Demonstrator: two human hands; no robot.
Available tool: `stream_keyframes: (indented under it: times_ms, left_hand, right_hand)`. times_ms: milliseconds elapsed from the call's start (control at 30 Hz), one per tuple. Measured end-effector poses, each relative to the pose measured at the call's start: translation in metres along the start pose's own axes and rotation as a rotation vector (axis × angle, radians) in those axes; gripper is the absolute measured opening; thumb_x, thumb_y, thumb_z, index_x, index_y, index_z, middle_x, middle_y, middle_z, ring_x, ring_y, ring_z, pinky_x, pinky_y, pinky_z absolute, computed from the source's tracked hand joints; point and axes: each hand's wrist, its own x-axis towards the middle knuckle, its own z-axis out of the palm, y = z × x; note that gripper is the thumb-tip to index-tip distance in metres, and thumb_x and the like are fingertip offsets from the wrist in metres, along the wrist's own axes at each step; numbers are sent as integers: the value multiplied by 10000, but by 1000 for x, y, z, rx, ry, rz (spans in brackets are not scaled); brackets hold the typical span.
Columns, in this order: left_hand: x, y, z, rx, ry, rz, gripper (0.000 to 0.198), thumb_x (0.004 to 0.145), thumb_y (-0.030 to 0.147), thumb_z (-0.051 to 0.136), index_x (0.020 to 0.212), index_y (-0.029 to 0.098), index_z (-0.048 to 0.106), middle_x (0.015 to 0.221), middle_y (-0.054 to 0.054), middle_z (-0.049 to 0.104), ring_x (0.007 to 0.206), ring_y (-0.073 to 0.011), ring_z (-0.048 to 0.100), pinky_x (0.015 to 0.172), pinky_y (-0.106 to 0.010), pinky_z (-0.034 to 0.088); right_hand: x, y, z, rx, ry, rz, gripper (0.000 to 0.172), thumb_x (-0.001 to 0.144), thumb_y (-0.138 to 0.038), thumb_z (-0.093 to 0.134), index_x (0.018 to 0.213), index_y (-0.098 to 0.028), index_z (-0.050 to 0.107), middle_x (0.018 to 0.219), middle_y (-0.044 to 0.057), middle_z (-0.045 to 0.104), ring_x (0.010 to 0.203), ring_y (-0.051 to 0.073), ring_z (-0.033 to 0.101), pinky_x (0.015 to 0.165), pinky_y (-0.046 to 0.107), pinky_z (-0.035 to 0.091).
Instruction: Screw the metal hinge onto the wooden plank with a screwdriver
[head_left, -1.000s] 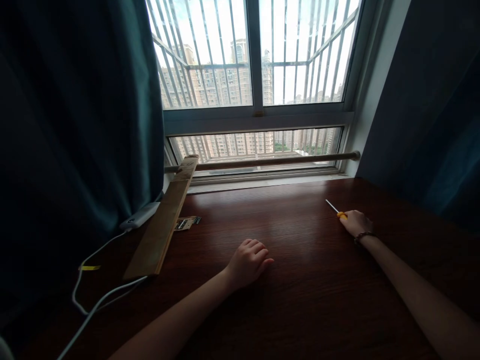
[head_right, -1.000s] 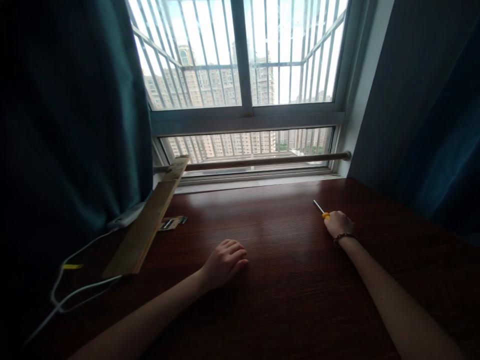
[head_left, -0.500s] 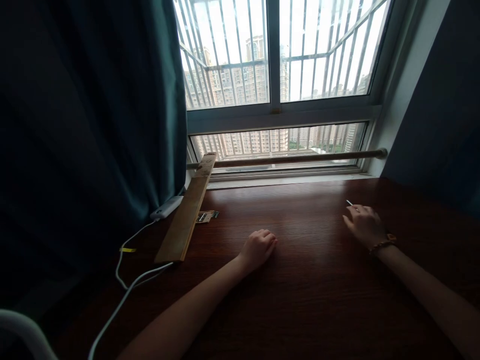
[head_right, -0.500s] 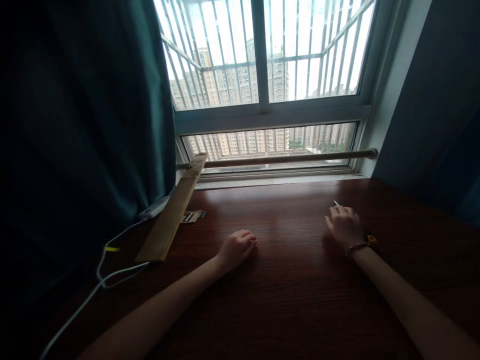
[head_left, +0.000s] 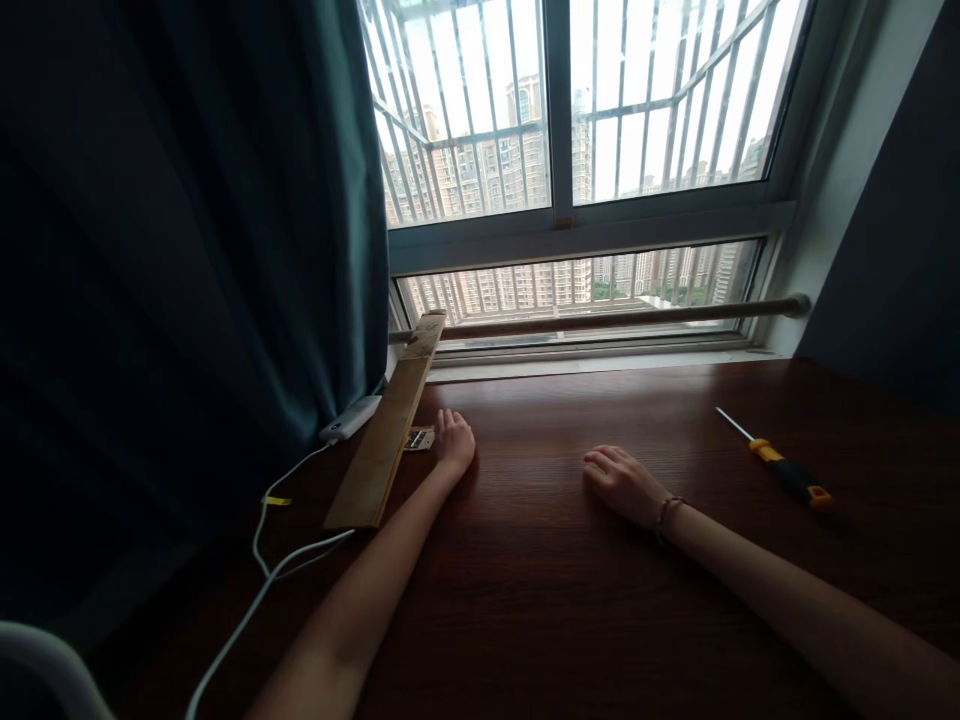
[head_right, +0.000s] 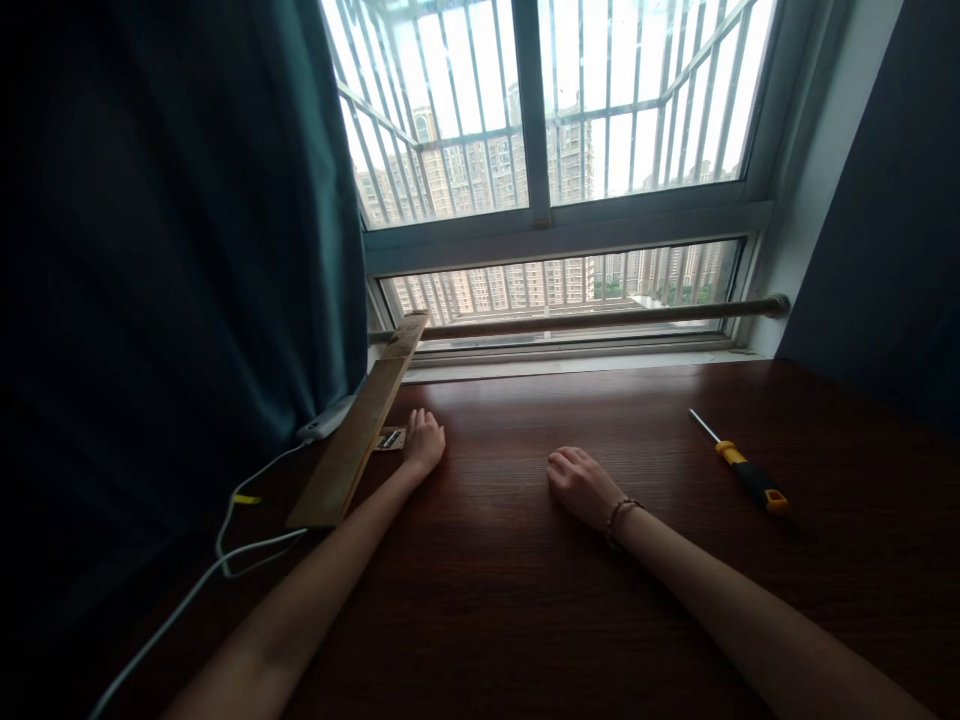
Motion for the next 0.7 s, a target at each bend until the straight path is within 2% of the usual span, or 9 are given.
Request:
stream_keyframes:
  times_ms: [67, 233, 400, 500, 700]
  left_hand:
    - [0, -7, 11, 18, 5, -45, 433, 830, 222, 369, 1173, -21, 474, 1295, -246, 420, 1268, -298, 301, 1027, -381, 252]
    - [-3, -17, 23, 41, -2, -51, 399, 823, 236, 373, 1108, 8, 536, 1222, -225, 503, 1214, -289, 385, 998, -378, 291]
    - [-2, -19, 22, 22, -44, -30, 286, 831, 213, 361, 933, 72, 588, 1001, -167, 604, 1016, -252, 535, 872, -334, 390]
    - [-3, -18, 20, -9, -55, -28, 252, 838, 198, 358, 918, 99, 575, 966, -141, 605, 929, -235, 569, 796, -312, 415]
    - [-1, -22, 19, -16, -15, -53, 214, 821, 183, 409, 934, 87, 564, 998, -144, 595, 987, -237, 545, 835, -295, 397]
  right_hand:
    - [-4, -3, -1, 33, -17, -53, 169, 853, -77, 452, 816, -139, 605, 976, 99, 578, 949, 222, 490, 847, 343, 414]
    - [-5, -5, -3, 123, -28, -19, 162, 862, -93, 445, 808, -135, 592, 925, 90, 572, 888, 202, 503, 815, 325, 438]
    - [-4, -3, 0, 206, -26, 1, 170, 870, -109, 436, 792, -149, 582, 881, 76, 569, 851, 185, 507, 785, 312, 443]
    - [-5, -3, 0, 228, -39, 18, 169, 872, -117, 434, 790, -151, 578, 869, 73, 567, 837, 183, 505, 771, 309, 443]
    - [-6, -2, -3, 253, -54, 16, 162, 866, -107, 433, 811, -146, 580, 873, 79, 566, 827, 185, 507, 758, 306, 442]
